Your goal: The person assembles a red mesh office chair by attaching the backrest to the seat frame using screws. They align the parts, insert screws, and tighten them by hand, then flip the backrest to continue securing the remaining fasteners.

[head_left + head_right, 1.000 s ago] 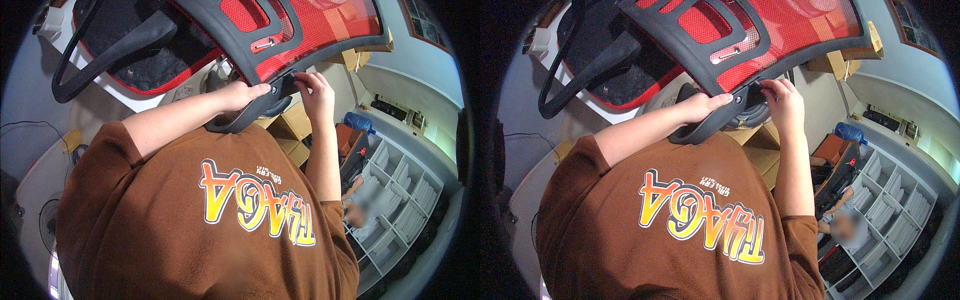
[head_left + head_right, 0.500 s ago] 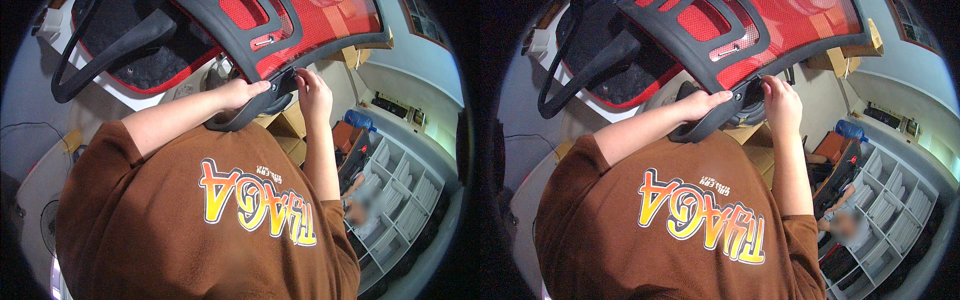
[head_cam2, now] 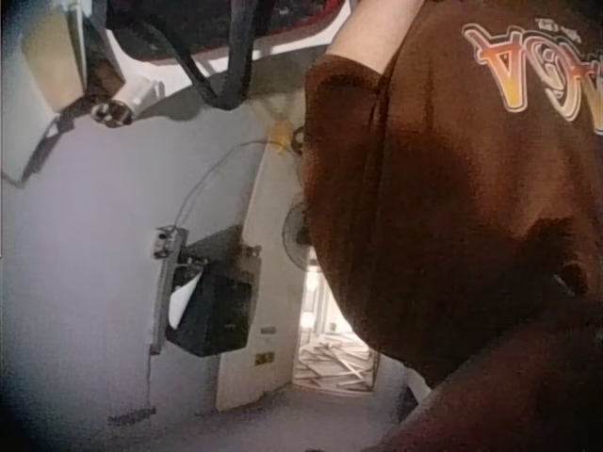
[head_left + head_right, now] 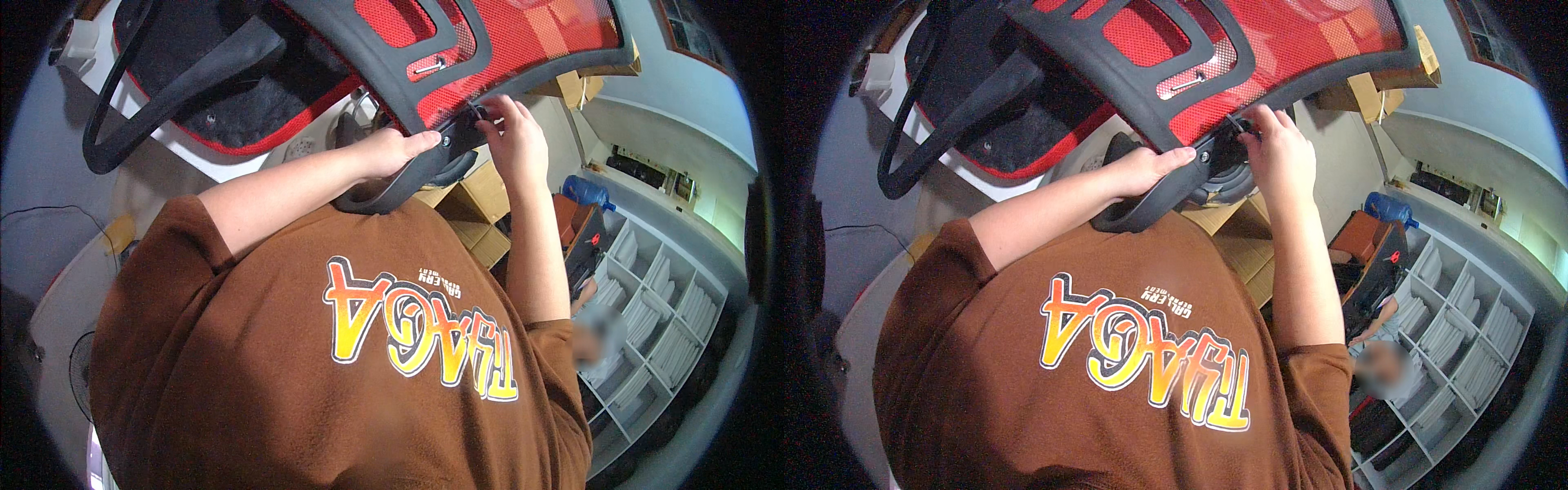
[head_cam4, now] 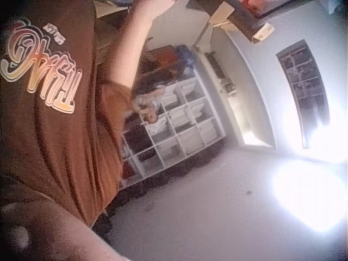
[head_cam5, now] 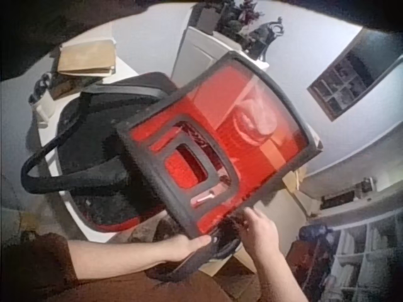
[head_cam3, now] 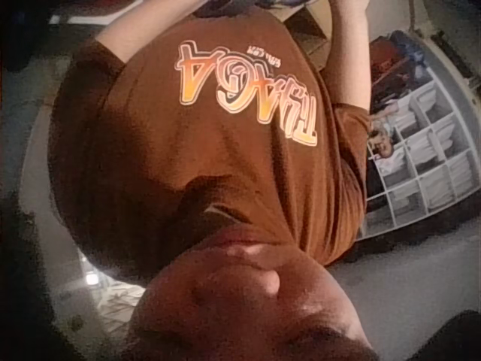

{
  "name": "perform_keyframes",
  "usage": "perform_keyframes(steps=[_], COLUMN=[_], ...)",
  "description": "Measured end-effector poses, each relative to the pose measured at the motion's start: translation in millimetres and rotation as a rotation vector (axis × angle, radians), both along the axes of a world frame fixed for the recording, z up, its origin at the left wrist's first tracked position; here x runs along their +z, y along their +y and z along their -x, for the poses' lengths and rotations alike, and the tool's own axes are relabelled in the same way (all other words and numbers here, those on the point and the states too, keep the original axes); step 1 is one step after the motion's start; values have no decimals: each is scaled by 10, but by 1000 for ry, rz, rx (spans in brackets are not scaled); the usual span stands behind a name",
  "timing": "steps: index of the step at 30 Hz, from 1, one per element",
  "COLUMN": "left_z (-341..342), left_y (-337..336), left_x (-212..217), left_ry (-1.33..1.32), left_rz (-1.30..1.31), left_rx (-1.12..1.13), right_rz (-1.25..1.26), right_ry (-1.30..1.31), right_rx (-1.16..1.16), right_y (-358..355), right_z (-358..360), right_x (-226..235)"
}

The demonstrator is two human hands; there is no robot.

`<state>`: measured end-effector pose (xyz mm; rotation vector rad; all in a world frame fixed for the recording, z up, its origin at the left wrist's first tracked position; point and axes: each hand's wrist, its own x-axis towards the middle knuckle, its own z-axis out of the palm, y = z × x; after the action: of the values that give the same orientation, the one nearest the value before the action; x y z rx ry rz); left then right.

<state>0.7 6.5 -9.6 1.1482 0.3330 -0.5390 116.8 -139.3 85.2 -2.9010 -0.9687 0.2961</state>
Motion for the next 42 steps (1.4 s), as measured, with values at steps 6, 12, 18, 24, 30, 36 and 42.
perform_keyframes(steps=[6, 12, 18, 24, 30, 36, 42], left_z=[-8, 7, 19, 70, 101, 109, 96], left_y=[27, 76, 15, 59, 130, 108, 47], left_x=[44, 172, 31, -73, 36, 89, 60], left_ry=[20, 37, -138, -79, -165, -179, -157], left_rz=[36, -7, -14, -2, -59, -150, -163], left_rx=[-15, -42, 57, -10, -25, 33, 102], right_rz=[272, 350, 191, 150, 162, 139, -66], right_ry=[-58, -246, -183, -211, -270, -270, -407], right_rx=[476, 884, 1208, 1405, 1421, 1107, 556], right_y=[61, -9, 73, 274, 353, 30, -351], right_z=[-196, -585, -933, -1011, -972, -829, -492], right_x=[135, 185, 109, 14, 60, 47, -326])
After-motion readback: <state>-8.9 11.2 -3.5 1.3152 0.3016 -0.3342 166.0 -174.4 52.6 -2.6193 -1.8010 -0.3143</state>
